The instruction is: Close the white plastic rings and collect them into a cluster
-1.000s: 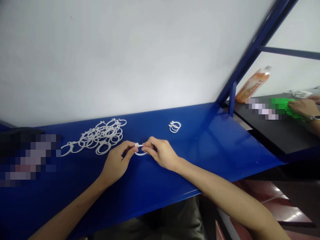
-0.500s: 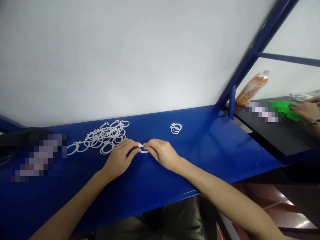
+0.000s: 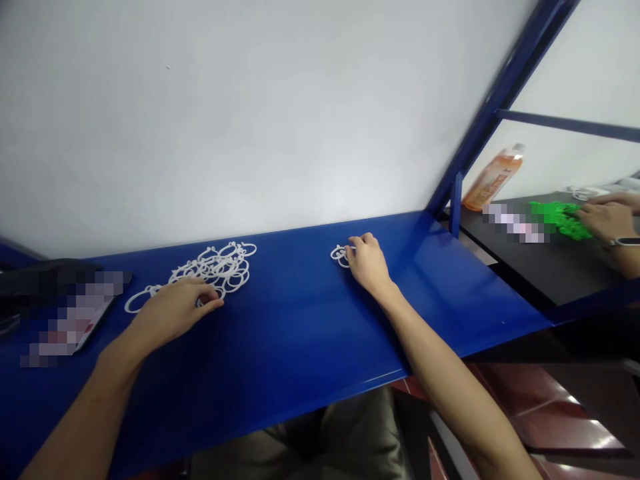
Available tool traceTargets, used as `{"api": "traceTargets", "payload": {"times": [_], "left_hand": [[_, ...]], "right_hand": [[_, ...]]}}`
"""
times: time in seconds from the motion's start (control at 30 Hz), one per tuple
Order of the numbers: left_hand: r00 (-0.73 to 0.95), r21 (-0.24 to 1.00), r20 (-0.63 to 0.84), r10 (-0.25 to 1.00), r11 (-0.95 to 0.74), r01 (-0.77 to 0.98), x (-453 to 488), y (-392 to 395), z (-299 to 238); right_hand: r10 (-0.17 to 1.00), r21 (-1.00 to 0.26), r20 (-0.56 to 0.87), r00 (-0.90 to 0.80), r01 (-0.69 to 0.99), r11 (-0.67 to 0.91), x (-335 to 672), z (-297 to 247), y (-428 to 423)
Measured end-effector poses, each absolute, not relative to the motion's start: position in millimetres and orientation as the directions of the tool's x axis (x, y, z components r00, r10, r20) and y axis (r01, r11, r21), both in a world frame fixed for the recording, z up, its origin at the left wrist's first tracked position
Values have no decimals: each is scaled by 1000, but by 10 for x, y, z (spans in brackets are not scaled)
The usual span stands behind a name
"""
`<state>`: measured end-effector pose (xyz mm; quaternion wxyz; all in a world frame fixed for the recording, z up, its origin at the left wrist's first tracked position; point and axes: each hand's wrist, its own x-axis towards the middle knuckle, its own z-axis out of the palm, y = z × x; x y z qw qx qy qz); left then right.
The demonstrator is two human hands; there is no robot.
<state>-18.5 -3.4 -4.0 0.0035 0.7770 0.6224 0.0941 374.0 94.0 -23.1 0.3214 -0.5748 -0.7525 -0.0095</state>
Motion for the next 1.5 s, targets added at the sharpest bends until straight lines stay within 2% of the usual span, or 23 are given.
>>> {"api": "traceTargets", "payload": {"times": [0.13, 0.33, 0.43, 0.53, 0.73, 0.8, 0.97, 1.03, 1.23, 1.37, 1.5], "left_hand": [[221, 154, 273, 936, -270, 951, -41, -93, 19], [258, 113, 407, 876, -329, 938, 269, -234, 115], [370, 29, 466, 804, -432, 901, 504, -290, 70], [485, -57, 504, 715, -533, 844, 736, -327, -15], [549, -85, 535, 643, -605, 792, 959, -342, -139], [542, -53, 542, 643, -617, 785, 958, -330, -162], [283, 255, 593, 754, -508, 823, 864, -265, -197], [230, 322, 560, 796, -465, 825, 819, -233, -204], [307, 420, 386, 870, -461, 782, 813, -170, -265], [222, 454, 410, 885, -409, 792, 809, -148, -291], [114, 415, 438, 892, -313, 854, 694, -107, -295]], "right_hand": [[814, -384, 539, -217, 797, 466, 3542, -197, 774], [769, -582, 416, -486, 507, 636, 3134, -128, 371], [761, -708, 331, -559, 386, 591, 3009, -85, 218], [796, -817, 246, -553, 324, 478, 2948, -83, 152], [823, -914, 138, -551, 250, 321, 2910, -220, 168], [828, -923, 133, -545, 236, 304, 2909, -251, 180], [835, -911, 142, -532, 261, 321, 2924, -236, 204], [837, -900, 152, -526, 275, 337, 2934, -219, 212], [828, -882, 175, -534, 289, 372, 2970, -194, 236], [835, -869, 182, -519, 314, 384, 2981, -184, 241], [848, -850, 190, -494, 349, 394, 2987, -182, 246]]}}
